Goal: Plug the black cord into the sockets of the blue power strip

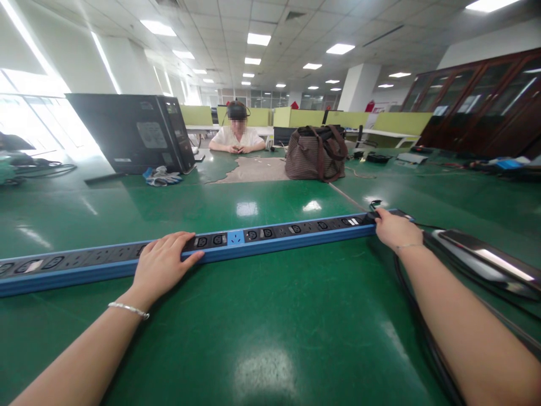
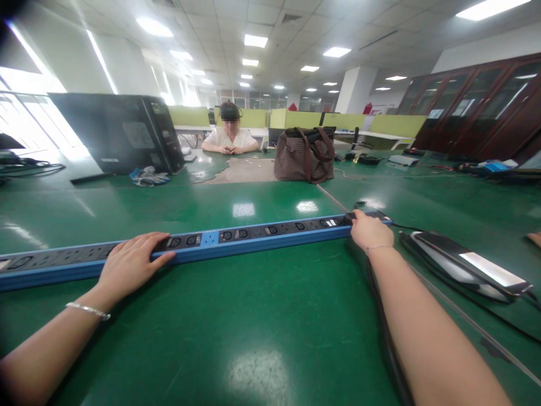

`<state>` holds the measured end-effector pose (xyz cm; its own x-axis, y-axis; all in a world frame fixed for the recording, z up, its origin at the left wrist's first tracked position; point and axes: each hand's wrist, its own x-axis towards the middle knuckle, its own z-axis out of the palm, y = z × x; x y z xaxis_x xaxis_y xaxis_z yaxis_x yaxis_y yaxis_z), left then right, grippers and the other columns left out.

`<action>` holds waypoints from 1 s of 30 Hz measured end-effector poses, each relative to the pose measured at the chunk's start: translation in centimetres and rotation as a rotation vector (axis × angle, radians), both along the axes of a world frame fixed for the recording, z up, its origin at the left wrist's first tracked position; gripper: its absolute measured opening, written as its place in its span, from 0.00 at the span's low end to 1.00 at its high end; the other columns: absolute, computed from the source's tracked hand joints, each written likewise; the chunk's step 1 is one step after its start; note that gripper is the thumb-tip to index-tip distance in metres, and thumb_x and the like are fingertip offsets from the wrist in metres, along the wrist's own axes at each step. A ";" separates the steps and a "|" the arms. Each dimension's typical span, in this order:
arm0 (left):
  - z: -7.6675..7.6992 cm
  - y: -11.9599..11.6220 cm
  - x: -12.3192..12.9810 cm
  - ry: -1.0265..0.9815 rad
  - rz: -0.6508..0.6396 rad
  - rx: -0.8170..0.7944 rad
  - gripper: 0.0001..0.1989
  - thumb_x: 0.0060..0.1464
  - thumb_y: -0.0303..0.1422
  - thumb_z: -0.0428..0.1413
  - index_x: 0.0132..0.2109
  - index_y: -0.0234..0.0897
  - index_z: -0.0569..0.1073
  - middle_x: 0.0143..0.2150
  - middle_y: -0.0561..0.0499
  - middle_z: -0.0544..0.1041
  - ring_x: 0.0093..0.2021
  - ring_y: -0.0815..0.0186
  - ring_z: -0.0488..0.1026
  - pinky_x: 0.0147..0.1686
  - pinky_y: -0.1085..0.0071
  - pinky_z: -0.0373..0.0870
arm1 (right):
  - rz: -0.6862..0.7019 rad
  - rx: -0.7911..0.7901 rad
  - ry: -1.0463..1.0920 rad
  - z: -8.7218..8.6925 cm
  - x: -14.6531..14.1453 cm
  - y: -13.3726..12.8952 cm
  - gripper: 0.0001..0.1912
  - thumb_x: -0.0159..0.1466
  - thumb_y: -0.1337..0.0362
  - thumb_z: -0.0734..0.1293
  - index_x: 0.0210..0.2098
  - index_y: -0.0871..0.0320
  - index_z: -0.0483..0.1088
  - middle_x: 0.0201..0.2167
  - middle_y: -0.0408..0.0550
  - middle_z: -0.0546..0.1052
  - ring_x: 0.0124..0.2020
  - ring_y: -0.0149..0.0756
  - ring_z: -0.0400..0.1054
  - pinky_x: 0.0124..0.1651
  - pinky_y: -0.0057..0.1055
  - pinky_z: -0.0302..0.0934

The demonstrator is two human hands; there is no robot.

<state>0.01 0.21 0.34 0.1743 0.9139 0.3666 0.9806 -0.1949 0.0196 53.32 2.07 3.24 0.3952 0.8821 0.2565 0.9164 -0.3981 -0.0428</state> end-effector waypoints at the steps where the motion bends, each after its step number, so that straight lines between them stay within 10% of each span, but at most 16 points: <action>1: 0.0 0.0 0.0 0.002 -0.001 -0.001 0.28 0.55 0.51 0.42 0.54 0.39 0.67 0.54 0.43 0.71 0.54 0.52 0.66 0.52 0.53 0.58 | -0.026 -0.009 0.008 0.1 -0.1 0.0 0.28 0.63 0.56 0.52 0.59 0.59 0.60 0.42 0.67 0.73 0.42 0.55 0.69 0.42 0.50 0.61; 30: 0.2 -0.1 0.1 -0.002 -0.004 -0.008 0.28 0.55 0.52 0.42 0.55 0.40 0.66 0.54 0.43 0.71 0.53 0.52 0.66 0.52 0.54 0.58 | -0.137 0.216 0.170 -1.2 -1.1 -0.4 0.27 0.62 0.56 0.52 0.58 0.57 0.63 0.48 0.62 0.73 0.45 0.54 0.67 0.43 0.44 0.60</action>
<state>0.13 0.09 0.51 0.1774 0.9162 0.3594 0.9797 -0.1989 0.0234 52.27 1.68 2.06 0.5597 0.7500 0.3524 0.8274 -0.4820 -0.2884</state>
